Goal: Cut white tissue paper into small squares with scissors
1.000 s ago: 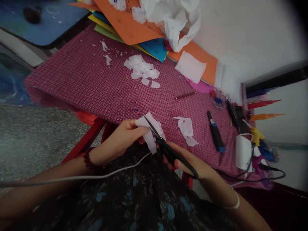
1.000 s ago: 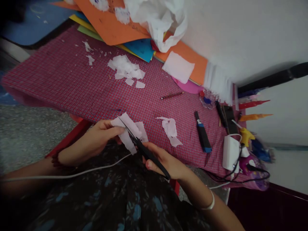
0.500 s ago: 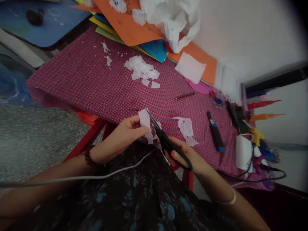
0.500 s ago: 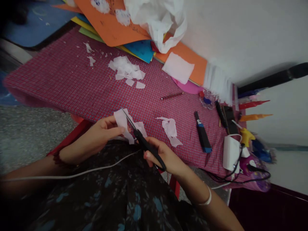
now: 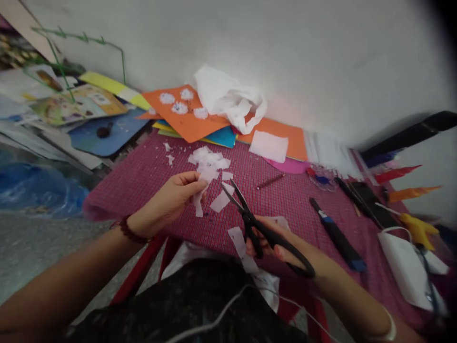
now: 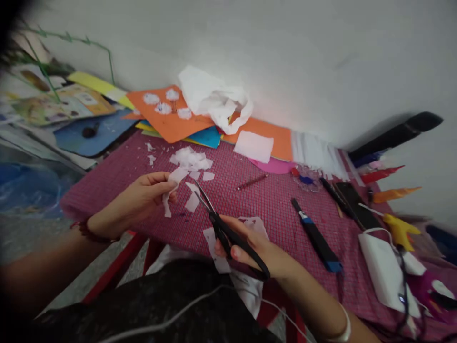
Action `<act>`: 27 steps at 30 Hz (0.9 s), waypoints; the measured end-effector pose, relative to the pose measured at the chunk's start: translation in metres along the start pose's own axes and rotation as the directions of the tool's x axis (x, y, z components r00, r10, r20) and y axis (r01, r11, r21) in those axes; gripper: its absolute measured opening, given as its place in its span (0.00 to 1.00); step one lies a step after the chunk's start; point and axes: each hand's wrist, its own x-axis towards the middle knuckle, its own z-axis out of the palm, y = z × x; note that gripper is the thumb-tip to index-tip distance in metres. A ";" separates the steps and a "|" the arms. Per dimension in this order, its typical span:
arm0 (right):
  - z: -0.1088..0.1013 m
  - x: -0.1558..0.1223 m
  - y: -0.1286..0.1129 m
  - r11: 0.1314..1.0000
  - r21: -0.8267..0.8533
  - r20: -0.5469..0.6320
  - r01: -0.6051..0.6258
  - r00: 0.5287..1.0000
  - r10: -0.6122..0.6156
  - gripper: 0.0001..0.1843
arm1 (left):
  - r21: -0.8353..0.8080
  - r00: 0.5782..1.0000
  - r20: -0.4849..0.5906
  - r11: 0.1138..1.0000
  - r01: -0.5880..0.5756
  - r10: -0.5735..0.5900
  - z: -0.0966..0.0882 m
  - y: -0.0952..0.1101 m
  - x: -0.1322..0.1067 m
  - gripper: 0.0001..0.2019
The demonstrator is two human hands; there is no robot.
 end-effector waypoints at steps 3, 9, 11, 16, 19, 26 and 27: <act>-0.006 0.008 -0.013 0.999 -0.017 -0.039 0.035 0.999 -0.036 0.37 | -0.019 0.998 0.053 1.000 -0.017 0.018 -0.007 0.009 0.029 0.10; -0.015 0.038 -0.022 1.000 0.002 -0.029 -0.022 0.999 0.022 0.41 | -0.051 0.972 0.235 0.998 0.033 -0.020 -0.011 0.013 0.068 0.08; -0.014 0.044 -0.020 0.999 0.026 -0.050 -0.042 0.998 0.043 0.41 | -0.006 0.954 0.298 0.999 0.047 -0.043 -0.012 0.012 0.075 0.07; -0.019 0.043 -0.010 0.960 0.277 -0.191 0.036 0.981 0.018 0.32 | 0.101 0.928 0.365 0.994 0.037 -0.071 -0.014 0.001 0.083 0.06; -0.026 0.031 0.001 0.827 0.562 -0.207 0.010 0.970 0.128 0.24 | 0.063 0.948 0.298 0.993 0.096 -0.111 -0.016 -0.006 0.085 0.05; -0.021 0.004 0.013 0.890 0.453 -0.251 -0.052 0.951 0.183 0.24 | 0.054 0.963 0.250 0.994 0.094 -0.104 -0.017 -0.007 0.088 0.06; -0.018 0.004 0.009 0.932 0.358 -0.280 -0.055 0.946 0.163 0.27 | 0.056 0.962 0.253 0.995 0.087 -0.099 -0.016 -0.007 0.088 0.07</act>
